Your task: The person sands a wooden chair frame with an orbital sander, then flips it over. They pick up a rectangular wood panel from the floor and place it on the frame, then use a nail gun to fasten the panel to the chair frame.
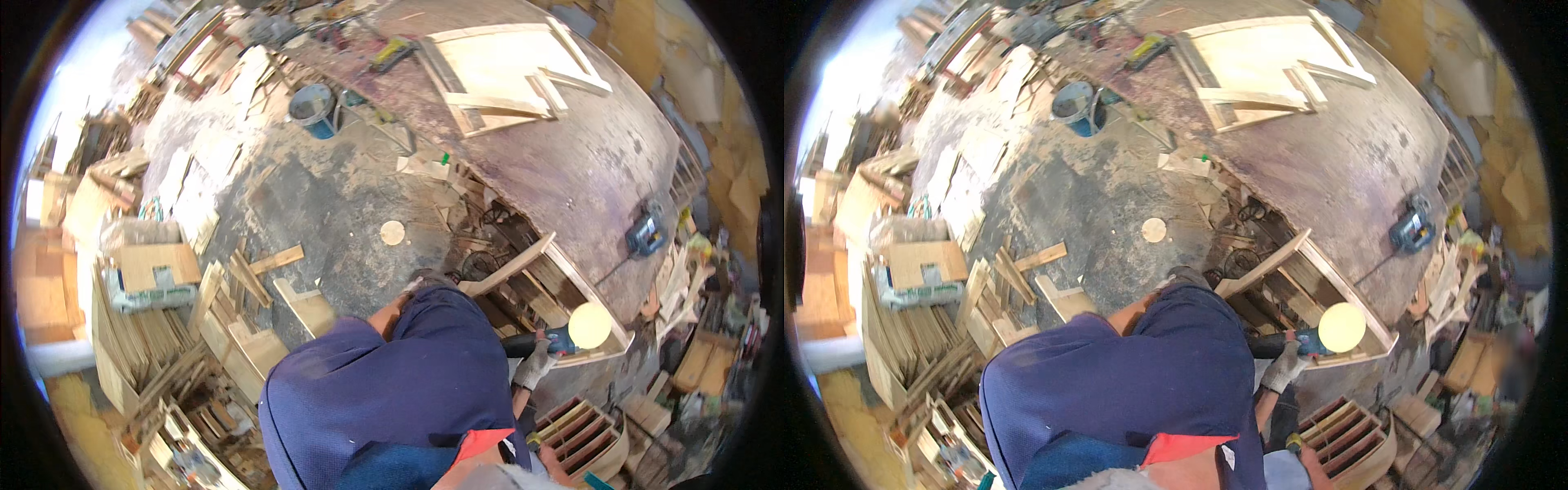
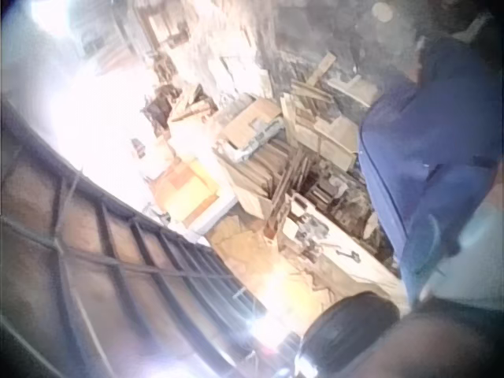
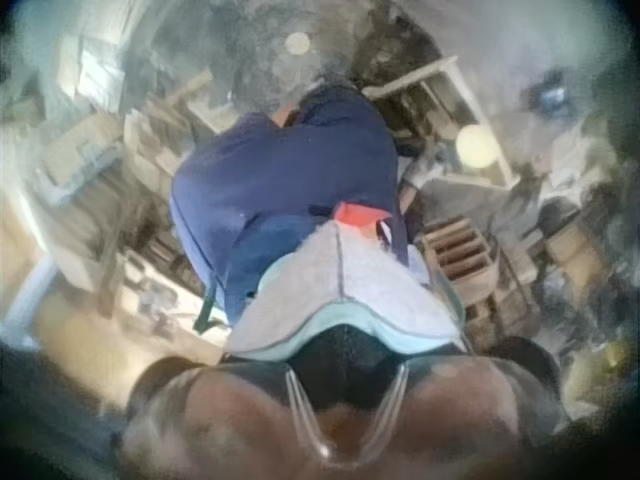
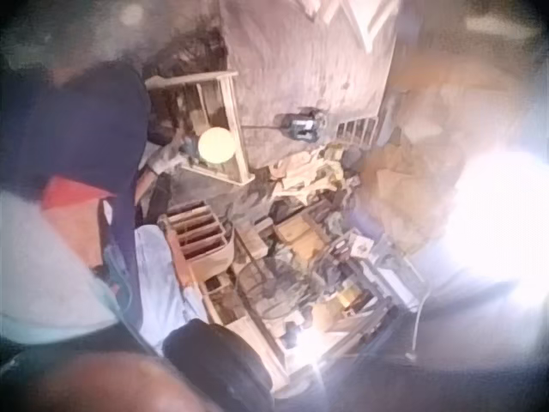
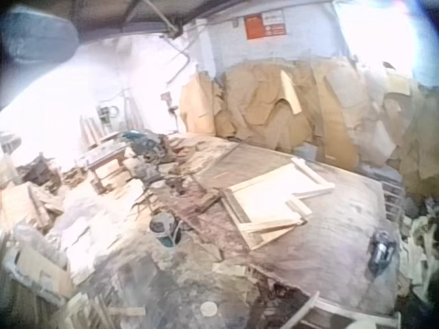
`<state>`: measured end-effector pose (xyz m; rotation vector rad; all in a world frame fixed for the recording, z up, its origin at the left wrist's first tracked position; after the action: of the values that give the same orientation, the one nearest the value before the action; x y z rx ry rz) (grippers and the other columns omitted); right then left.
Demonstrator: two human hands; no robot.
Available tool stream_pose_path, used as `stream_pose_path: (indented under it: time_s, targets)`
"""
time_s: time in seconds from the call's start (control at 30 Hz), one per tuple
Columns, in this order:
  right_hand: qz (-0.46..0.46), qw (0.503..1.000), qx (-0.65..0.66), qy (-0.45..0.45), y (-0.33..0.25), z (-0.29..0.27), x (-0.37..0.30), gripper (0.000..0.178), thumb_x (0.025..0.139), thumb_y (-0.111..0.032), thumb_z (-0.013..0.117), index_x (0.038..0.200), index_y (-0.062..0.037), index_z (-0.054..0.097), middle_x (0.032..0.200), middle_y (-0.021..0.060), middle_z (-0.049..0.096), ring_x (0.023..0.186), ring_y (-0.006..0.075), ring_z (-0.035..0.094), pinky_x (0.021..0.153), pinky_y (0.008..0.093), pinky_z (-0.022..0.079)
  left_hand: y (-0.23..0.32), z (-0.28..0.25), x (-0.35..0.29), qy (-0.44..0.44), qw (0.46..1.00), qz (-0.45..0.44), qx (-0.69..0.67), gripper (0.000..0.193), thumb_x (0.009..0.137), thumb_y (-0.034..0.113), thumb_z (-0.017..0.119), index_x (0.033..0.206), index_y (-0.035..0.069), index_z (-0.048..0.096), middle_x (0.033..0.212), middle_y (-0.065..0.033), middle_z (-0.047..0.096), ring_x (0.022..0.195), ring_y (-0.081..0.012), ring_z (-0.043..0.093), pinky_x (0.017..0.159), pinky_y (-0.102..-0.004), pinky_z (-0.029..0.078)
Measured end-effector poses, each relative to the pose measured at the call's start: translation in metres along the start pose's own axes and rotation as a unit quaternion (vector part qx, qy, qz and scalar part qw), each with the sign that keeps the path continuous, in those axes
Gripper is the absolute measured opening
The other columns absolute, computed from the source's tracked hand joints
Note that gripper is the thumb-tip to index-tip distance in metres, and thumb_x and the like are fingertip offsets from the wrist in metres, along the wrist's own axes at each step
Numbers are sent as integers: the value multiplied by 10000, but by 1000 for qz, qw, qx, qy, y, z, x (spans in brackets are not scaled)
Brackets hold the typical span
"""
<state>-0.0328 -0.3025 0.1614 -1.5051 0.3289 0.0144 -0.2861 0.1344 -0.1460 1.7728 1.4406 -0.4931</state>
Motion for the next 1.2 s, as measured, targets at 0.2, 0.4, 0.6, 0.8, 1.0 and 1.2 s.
stream_pose_path:
  time_s: [0.2, 0.4, 0.6, 0.8, 1.0, 1.2]
  targets:
    - [-4, 993, -103, 57, -50, 1, -32, 318, 805, -66, 859, 1002, -35, 612, 940, -6, 616, 831, 130, 553, 775, 320, 488, 10, -47, 12, -11, 987, 106, 120, 549, 913, 488, 594, 1180, 25, 718, 1176, -256, 703, 1126, -415, 670, 927, -489, 524]
    - [53, 984, 29, 170, -45, -26, -67, 375, 778, -47, 871, 1025, -89, 592, 899, -41, 619, 804, 108, 584, 757, 292, 499, 136, -114, 19, 50, 950, 281, 125, 327, 866, 335, 657, 1007, 53, 742, 976, -208, 730, 970, -413, 683, 818, -487, 527]
    - [94, 944, 39, 314, -26, -67, -112, 411, 787, -144, 859, 1102, -74, 604, 976, -1, 650, 839, 123, 587, 782, 307, 488, 358, -57, -164, -27, 674, 722, 154, 117, 896, 153, 656, 883, 54, 596, 874, -192, 585, 840, -417, 581, 727, -499, 460]
    - [117, 909, -72, 393, -35, -105, -144, 495, 768, -207, 875, 1132, -30, 591, 990, 28, 658, 853, 160, 593, 801, 325, 488, 495, 21, -328, -12, 578, 814, 49, 344, 837, 242, 748, 1102, 48, 648, 1027, -199, 633, 968, -406, 599, 869, -509, 477]
    - [87, 896, 32, 433, -25, -142, -148, 459, 759, -159, 869, 1096, -28, 587, 991, 34, 663, 851, 135, 606, 780, 312, 496, 591, 128, -357, -4, 696, 712, 92, 554, 847, 378, 745, 1258, 45, 579, 1144, -231, 616, 1109, -434, 577, 924, -515, 480]
    - [73, 907, 88, 406, -2, -215, -110, 374, 750, -119, 836, 1028, -33, 600, 898, 18, 658, 782, 134, 603, 732, 318, 503, 650, 189, -281, 117, 777, 603, 140, 690, 847, 552, 700, 1234, 2, 543, 1122, -262, 612, 1074, -442, 609, 918, -536, 489]
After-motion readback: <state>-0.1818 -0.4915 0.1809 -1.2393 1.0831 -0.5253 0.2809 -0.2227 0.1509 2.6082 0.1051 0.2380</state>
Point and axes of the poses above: each hand's wrist, its own x-axis towards the middle knuckle, its own z-axis out of the palm, y = z × x, the point moved 9 cm from there along x, towards the middle knuckle
